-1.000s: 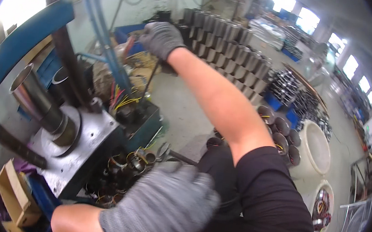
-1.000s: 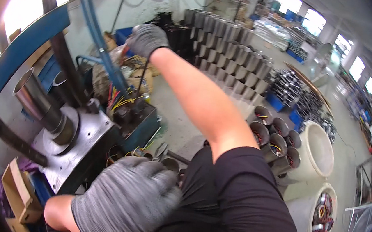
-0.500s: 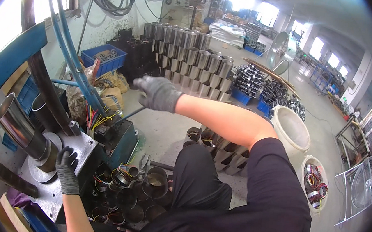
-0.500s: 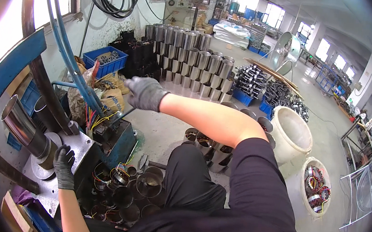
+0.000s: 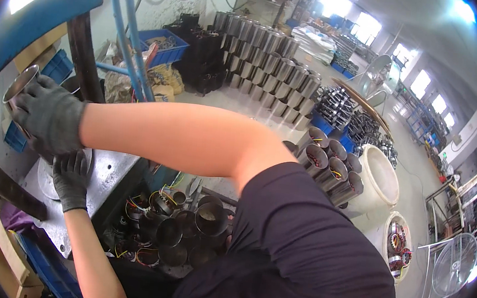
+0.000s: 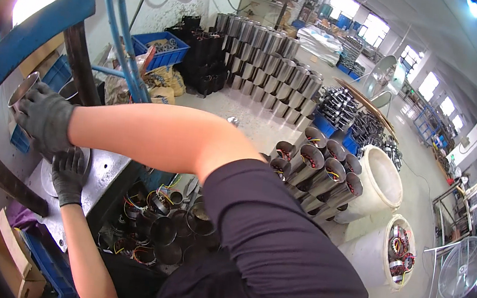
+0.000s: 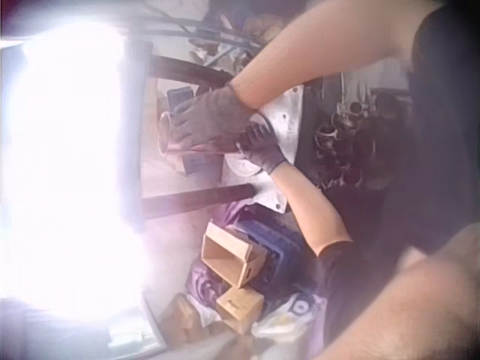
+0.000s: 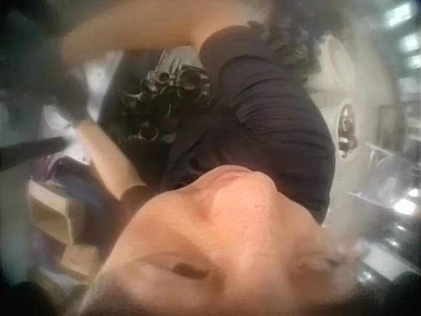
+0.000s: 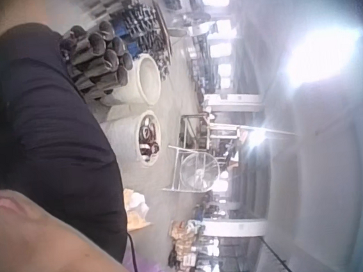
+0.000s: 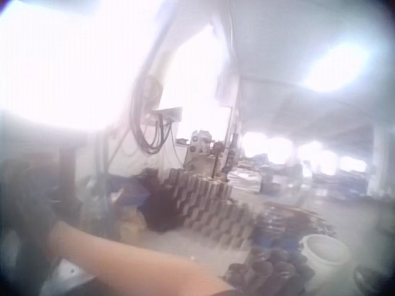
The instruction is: The person wipes metal cylinders with a cloth. The person then positions a motor stator and a metal cylinder onto a hydraulic press machine and operates the lever to press the parts together.
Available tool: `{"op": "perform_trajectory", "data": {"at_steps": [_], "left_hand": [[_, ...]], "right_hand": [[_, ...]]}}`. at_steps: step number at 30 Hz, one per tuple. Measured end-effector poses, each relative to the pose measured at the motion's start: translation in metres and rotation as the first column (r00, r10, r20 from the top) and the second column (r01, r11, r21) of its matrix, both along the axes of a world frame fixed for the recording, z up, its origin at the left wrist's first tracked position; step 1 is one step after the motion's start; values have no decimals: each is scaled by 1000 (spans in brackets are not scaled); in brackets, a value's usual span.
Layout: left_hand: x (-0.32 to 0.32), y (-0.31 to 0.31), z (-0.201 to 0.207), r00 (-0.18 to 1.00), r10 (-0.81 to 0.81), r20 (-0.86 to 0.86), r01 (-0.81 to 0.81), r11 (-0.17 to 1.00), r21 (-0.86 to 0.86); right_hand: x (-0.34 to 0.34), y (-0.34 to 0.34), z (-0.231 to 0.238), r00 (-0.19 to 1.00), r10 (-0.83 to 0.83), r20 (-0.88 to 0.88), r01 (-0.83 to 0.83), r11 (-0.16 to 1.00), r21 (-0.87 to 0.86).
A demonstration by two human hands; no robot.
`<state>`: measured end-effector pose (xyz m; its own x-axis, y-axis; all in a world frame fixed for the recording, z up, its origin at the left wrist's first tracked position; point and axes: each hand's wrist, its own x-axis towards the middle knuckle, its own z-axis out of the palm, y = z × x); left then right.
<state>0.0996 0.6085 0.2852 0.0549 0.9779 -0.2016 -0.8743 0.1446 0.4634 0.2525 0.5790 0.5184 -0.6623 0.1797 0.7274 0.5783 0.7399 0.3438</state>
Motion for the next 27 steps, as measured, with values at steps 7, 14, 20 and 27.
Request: {"op": "perform_trajectory", "data": {"at_steps": [7, 14, 20, 27], "left_hand": [[1, 1, 7, 986, -114, 120, 121, 991, -50], [0, 1, 4, 960, -213, 179, 197, 975, 103], [-3, 2, 1, 920, -263, 291, 197, 951, 237], [1, -7, 6, 855, -440, 273, 319, 863, 393]], "right_hand": [[-87, 59, 39, 913, -242, 329, 320, 925, -206], [-100, 93, 47, 856, -274, 439, 437, 837, -329], [-81, 90, 55, 929, -70, 363, 240, 861, -448], [-3, 7, 15, 814, 99, 572, 369, 672, -642]]}}
